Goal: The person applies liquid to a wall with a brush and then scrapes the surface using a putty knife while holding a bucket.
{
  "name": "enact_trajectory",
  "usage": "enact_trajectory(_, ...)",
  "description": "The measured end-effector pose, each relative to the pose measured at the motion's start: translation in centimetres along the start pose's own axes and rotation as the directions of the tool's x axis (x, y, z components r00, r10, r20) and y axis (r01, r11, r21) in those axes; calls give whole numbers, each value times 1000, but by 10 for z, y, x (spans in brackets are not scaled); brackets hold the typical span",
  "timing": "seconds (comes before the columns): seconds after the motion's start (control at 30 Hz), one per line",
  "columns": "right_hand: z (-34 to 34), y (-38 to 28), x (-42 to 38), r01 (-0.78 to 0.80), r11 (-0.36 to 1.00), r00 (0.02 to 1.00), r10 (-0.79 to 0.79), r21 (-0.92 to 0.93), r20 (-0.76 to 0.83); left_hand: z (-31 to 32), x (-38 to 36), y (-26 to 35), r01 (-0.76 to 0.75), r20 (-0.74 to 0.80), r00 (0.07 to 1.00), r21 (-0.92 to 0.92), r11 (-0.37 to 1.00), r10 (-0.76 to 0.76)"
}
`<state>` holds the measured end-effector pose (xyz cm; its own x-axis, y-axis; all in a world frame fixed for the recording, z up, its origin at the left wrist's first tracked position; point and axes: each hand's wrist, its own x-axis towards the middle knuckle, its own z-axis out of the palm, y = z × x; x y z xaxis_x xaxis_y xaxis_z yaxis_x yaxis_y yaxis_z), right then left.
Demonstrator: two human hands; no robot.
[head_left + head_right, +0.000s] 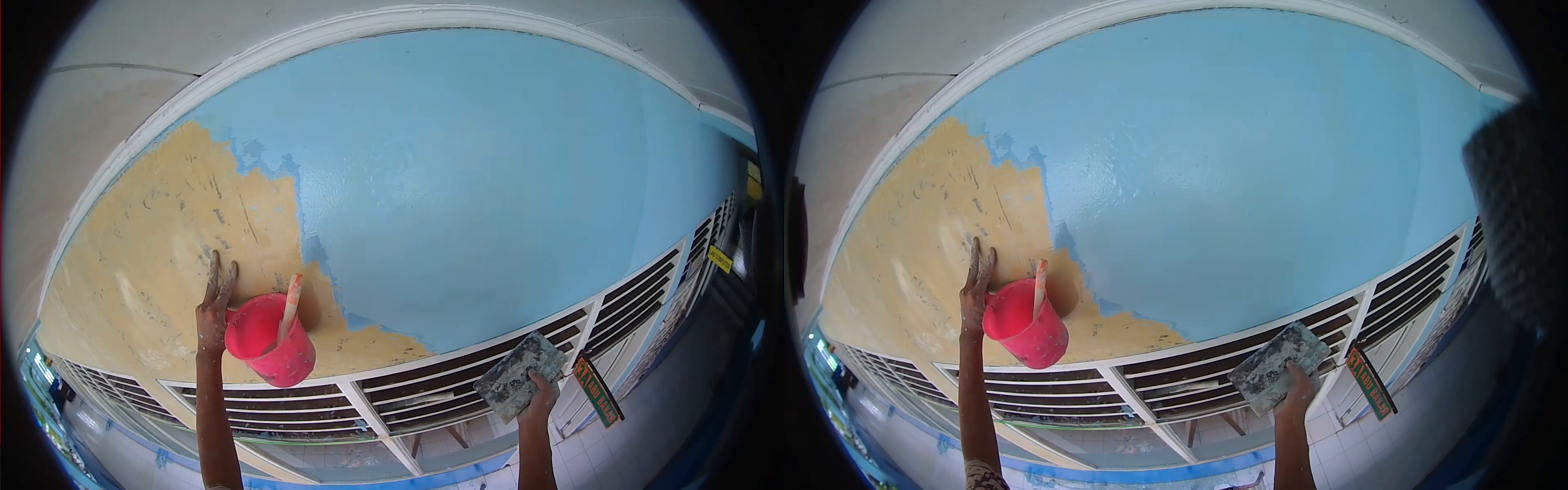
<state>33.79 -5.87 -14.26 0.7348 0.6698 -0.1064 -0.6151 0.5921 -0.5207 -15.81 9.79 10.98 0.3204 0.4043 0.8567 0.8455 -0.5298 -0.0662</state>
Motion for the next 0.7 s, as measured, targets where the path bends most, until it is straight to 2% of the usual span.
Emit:
enact_trajectory(0.17,-30,9,15,-12,1000,998,10,-21,-63,4,-4,-6,-66,-36,997,47,997,68)
enact_trajectory(0.27,-72,30,20,-22,991,993,7,-130,-115,5,-9,-3,109,34,993,17,994,-109)
enact_trajectory(0.3,-89,40,21,-24,992,992,8,-124,-125,6,-8,-4,99,41,994,16,995,-100)
enact_trajectory(0.37,-136,66,27,-305,949,915,270,-76,-299,8,-9,-6,19,-26,1000,83,996,-17)
enact_trajectory(0.4,-163,79,29,-306,949,914,271,-73,-302,8,-9,-6,16,-23,1000,83,996,-14)
enact_trajectory(0.47,-210,99,25,-470,882,815,414,-45,-406,8,-9,-6,49,-7,999,20,999,-49)
enact_trajectory(0.5,-214,100,16,-469,882,813,412,-42,-411,9,-8,-8,45,-3,999,17,999,-45)
enact_trajectory(0.57,-216,99,-9,-437,894,807,439,99,-395,10,-10,-11,71,1,997,51,996,-71)
enact_trajectory(0.6,-235,108,-6,-425,904,798,398,46,-453,10,-10,-11,75,6,997,53,996,-76)
enact_trajectory(0.67,-227,99,-9,-427,904,802,390,21,-453,10,-9,-10,13,-24,1000,63,998,-12)
enact_trajectory(0.7,-219,94,-7,-421,907,810,377,2,-449,9,-9,-11,29,-17,999,74,997,-28)
